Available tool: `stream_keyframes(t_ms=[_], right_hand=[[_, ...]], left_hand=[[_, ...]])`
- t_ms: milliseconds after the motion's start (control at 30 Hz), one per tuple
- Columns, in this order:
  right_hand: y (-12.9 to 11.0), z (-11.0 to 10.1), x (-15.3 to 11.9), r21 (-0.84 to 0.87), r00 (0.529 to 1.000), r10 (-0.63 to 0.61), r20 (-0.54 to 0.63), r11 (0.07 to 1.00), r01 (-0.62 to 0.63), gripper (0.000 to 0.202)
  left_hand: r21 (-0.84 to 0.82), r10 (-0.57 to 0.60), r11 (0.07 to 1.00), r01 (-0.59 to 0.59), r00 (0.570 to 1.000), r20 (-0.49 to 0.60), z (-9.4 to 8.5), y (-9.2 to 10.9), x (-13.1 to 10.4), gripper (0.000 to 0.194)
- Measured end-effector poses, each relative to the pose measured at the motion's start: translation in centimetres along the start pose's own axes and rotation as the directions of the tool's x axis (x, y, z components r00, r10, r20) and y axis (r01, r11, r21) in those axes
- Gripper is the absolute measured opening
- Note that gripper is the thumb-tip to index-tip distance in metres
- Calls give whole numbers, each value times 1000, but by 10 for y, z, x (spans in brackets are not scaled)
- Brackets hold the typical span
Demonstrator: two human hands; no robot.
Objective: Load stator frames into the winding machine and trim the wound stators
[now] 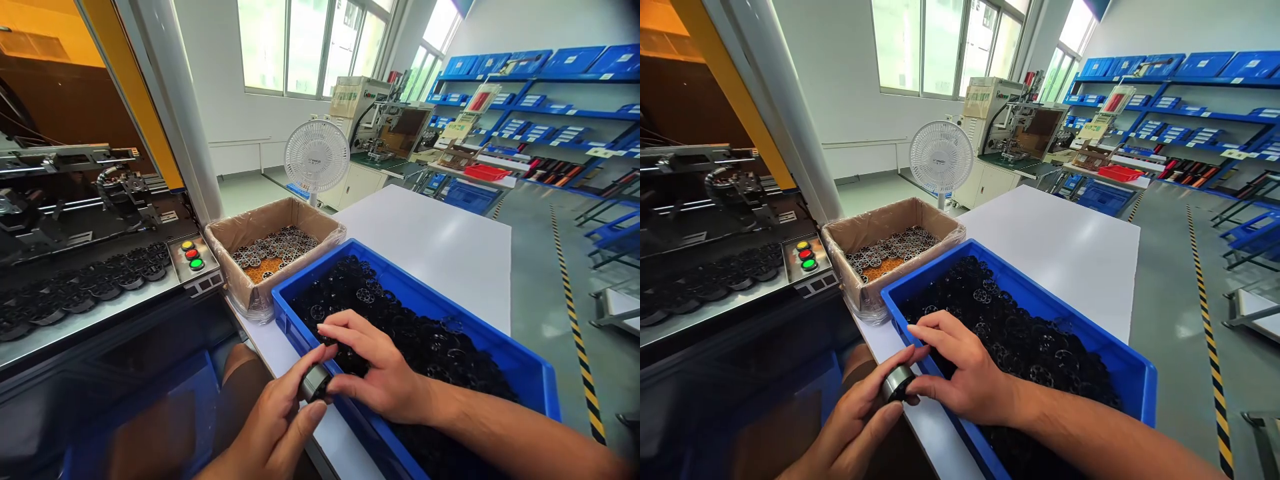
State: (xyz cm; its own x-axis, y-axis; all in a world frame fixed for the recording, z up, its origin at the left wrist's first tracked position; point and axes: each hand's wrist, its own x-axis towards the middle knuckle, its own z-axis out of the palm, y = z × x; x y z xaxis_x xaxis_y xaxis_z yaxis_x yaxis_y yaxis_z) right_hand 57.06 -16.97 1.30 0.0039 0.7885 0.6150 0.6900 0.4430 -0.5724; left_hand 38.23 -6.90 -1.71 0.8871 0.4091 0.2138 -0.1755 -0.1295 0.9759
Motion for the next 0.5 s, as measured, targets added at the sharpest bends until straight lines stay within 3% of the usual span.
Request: stream_keyframes(t_ms=[133,333,400,500], right_hand=[[3,5,-3,81,998,67,11,994,-68,42],[7,8,-4,-55,997,28,66,998,-25,42],[10,7,-8,-139,994,8,107,990,7,43],[29,6,-23,-316,990,-42,138,945,84,41]], left_hand=[[21,110,994,-111,993,34,1,-10,-2,53],[-180,-139,974,141,990,23,1,-21,-6,43],[-210,-140,968,135,990,-8,-11,-22,-9,43],[11,-117,993,122,973,-197,-48,-21,-22,44]])
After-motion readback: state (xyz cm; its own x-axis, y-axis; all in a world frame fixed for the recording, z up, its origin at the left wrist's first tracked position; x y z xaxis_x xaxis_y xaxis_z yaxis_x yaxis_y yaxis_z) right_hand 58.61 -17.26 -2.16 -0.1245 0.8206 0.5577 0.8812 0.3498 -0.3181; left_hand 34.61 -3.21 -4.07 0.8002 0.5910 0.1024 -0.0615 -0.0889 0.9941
